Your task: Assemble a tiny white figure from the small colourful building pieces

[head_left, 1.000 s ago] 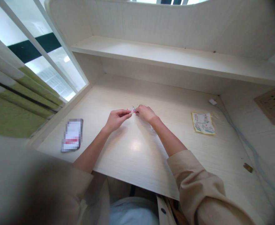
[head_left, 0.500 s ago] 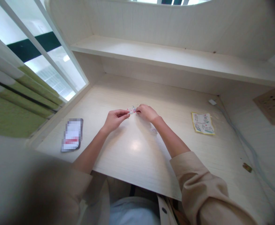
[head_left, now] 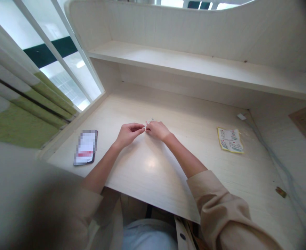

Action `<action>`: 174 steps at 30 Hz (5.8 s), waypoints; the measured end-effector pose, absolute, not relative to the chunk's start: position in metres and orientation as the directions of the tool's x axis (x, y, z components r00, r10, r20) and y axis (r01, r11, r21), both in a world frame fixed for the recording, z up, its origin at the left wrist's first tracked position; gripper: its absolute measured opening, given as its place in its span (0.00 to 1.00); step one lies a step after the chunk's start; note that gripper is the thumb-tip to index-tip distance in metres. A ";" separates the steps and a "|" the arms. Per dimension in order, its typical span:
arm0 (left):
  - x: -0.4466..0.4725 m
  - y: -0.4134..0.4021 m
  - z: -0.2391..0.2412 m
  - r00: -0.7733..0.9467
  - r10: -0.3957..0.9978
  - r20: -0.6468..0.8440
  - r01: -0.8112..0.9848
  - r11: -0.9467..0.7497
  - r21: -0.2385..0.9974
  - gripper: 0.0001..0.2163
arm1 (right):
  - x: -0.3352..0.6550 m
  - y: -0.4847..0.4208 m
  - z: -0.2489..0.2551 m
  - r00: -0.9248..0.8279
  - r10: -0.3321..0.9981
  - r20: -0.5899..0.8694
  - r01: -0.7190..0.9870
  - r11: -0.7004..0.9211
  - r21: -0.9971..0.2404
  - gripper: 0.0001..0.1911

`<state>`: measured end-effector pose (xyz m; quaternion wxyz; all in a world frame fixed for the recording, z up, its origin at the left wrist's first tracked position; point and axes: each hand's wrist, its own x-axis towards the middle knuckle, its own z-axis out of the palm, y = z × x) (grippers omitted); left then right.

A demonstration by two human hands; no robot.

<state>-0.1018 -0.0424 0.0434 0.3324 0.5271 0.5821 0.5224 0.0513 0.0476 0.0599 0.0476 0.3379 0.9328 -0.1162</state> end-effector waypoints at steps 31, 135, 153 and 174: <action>-0.100 -0.038 0.043 -0.236 0.956 0.175 0.320 -0.094 0.943 0.17 | 0.056 0.052 0.049 -0.772 0.628 -0.100 0.634 0.748 -0.195 0.18; -0.011 -0.029 0.061 0.000 0.978 0.210 0.157 -0.207 0.966 0.11 | 0.160 -0.001 0.041 -0.212 0.967 0.141 -0.066 0.130 -0.989 0.13; -0.010 -0.030 0.062 0.098 0.968 0.232 0.136 -0.244 0.960 0.09 | 0.166 -0.004 0.032 -0.197 0.969 0.150 -0.102 0.132 -0.986 0.13; -0.009 -0.031 0.063 0.119 0.953 0.279 0.096 -0.291 0.952 0.09 | 0.170 -0.006 0.036 -0.209 0.948 0.239 -0.119 0.218 -0.969 0.08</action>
